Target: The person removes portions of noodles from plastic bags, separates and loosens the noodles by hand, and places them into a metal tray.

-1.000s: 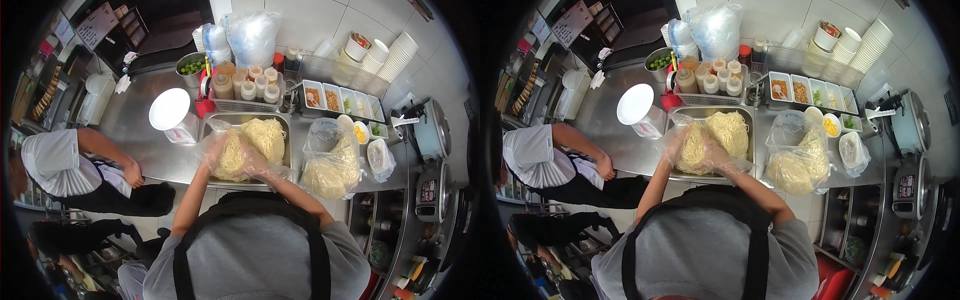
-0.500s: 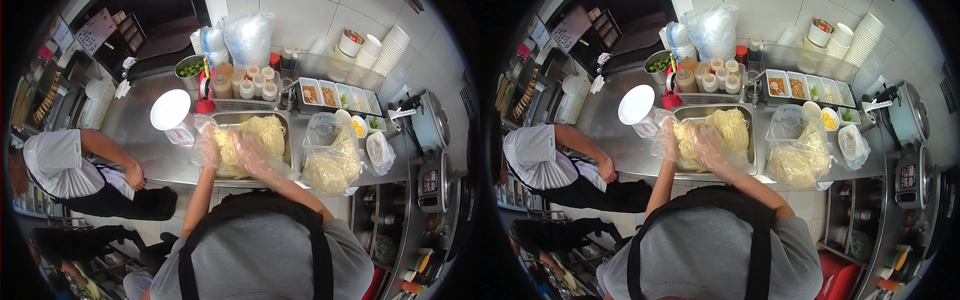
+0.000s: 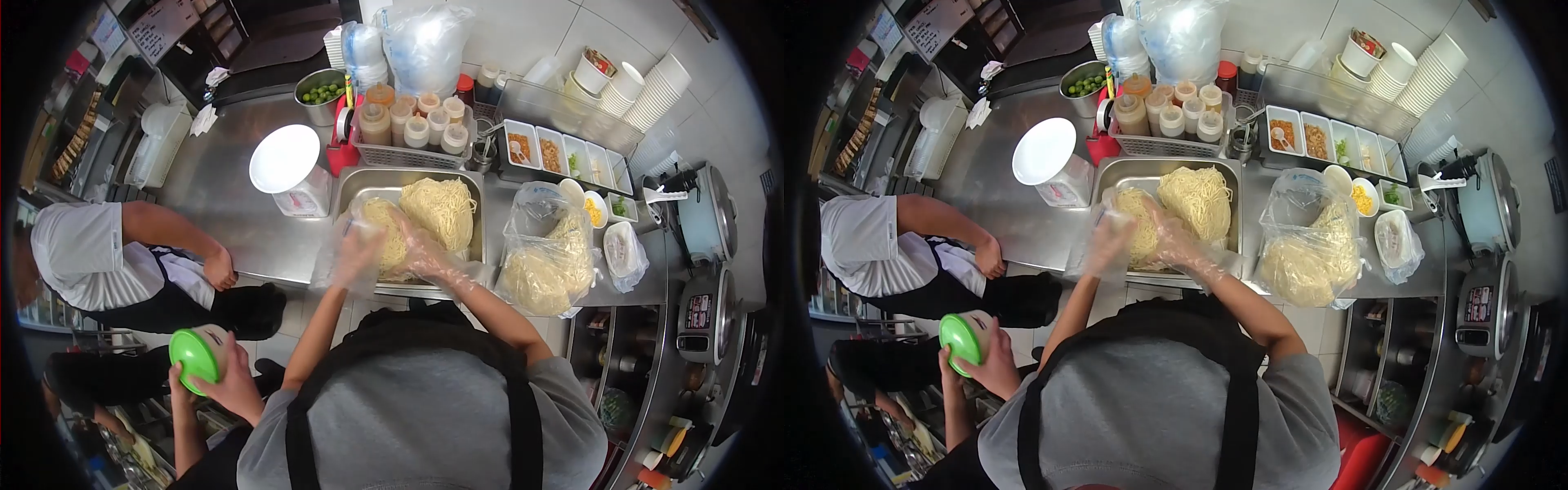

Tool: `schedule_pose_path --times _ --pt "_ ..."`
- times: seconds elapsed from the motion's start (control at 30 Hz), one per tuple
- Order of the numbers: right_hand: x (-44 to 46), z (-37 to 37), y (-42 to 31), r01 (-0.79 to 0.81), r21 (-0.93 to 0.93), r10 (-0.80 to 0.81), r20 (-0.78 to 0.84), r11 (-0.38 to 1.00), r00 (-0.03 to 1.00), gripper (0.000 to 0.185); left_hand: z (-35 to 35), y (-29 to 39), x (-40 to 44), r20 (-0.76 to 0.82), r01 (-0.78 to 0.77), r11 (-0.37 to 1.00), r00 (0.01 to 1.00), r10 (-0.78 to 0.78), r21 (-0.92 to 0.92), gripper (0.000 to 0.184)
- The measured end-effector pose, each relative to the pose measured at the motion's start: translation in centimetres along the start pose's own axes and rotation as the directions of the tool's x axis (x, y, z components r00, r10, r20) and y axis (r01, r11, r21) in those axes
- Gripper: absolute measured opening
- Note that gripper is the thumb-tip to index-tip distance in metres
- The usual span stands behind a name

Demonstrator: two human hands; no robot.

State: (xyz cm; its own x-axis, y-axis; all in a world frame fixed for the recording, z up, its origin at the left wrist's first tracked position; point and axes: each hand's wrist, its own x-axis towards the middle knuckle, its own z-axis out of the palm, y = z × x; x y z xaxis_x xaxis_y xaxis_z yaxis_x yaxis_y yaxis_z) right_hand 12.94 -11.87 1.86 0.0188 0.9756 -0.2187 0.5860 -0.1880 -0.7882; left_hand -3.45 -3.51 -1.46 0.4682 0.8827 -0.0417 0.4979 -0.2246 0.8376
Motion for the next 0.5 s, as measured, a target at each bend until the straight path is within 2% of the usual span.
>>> schedule_pose_path --times 0.07,0.1,0.17,0.2,0.27,0.37,0.4,0.43,0.47,0.5 --pt "0.1 0.4 -0.7 -0.044 0.042 0.047 -0.071 0.998 0.996 0.117 0.5 1.3 0.9 0.010 0.166 0.986 0.986 -0.166 0.021 0.041" --pt "0.1 0.3 -0.7 -0.065 0.059 0.072 -0.111 0.996 0.991 0.115 1.1 1.4 1.2 -0.048 0.051 0.990 0.997 -0.057 -0.128 0.040" --pt "0.5 0.2 0.4 0.137 0.026 -0.124 -0.275 0.990 0.953 0.114 2.4 1.4 2.2 -0.208 -0.205 0.896 0.969 0.131 -0.393 0.037" --pt "0.7 0.2 0.9 0.235 -0.001 -0.221 -0.348 0.972 0.911 0.114 2.5 2.1 2.4 -0.230 -0.185 0.853 0.970 0.078 -0.489 0.036" --pt "-0.4 -2.5 -1.8 0.277 -0.032 -0.273 -0.317 0.960 0.908 0.113 1.7 4.1 2.7 -0.256 -0.148 0.735 0.966 -0.036 -0.662 0.035" --pt "-1.1 -4.1 -4.0 0.263 -0.159 -0.296 -0.249 0.952 0.922 0.108 0.0 6.3 2.5 -0.220 -0.019 0.782 0.964 -0.151 -0.623 0.032" --pt "-1.0 -4.2 -4.3 0.251 -0.218 -0.299 -0.222 0.943 0.928 0.106 0.8 3.5 3.2 -0.297 -0.083 0.876 0.952 -0.071 -0.475 0.033" --pt "-0.7 -3.5 -3.7 0.173 -0.238 -0.216 -0.170 0.956 0.961 0.107 2.4 -1.6 4.3 -0.361 -0.138 0.942 0.932 0.019 -0.305 0.033" --pt "0.1 -2.2 -2.5 0.103 -0.266 -0.138 -0.119 0.958 0.983 0.107 3.0 -4.7 5.1 -0.414 -0.183 0.976 0.903 0.118 -0.121 0.034" --pt "1.2 -1.1 -1.7 0.045 -0.304 -0.068 -0.067 0.952 0.995 0.107 2.8 -5.2 4.5 -0.404 -0.181 0.983 0.902 0.150 -0.040 0.035"
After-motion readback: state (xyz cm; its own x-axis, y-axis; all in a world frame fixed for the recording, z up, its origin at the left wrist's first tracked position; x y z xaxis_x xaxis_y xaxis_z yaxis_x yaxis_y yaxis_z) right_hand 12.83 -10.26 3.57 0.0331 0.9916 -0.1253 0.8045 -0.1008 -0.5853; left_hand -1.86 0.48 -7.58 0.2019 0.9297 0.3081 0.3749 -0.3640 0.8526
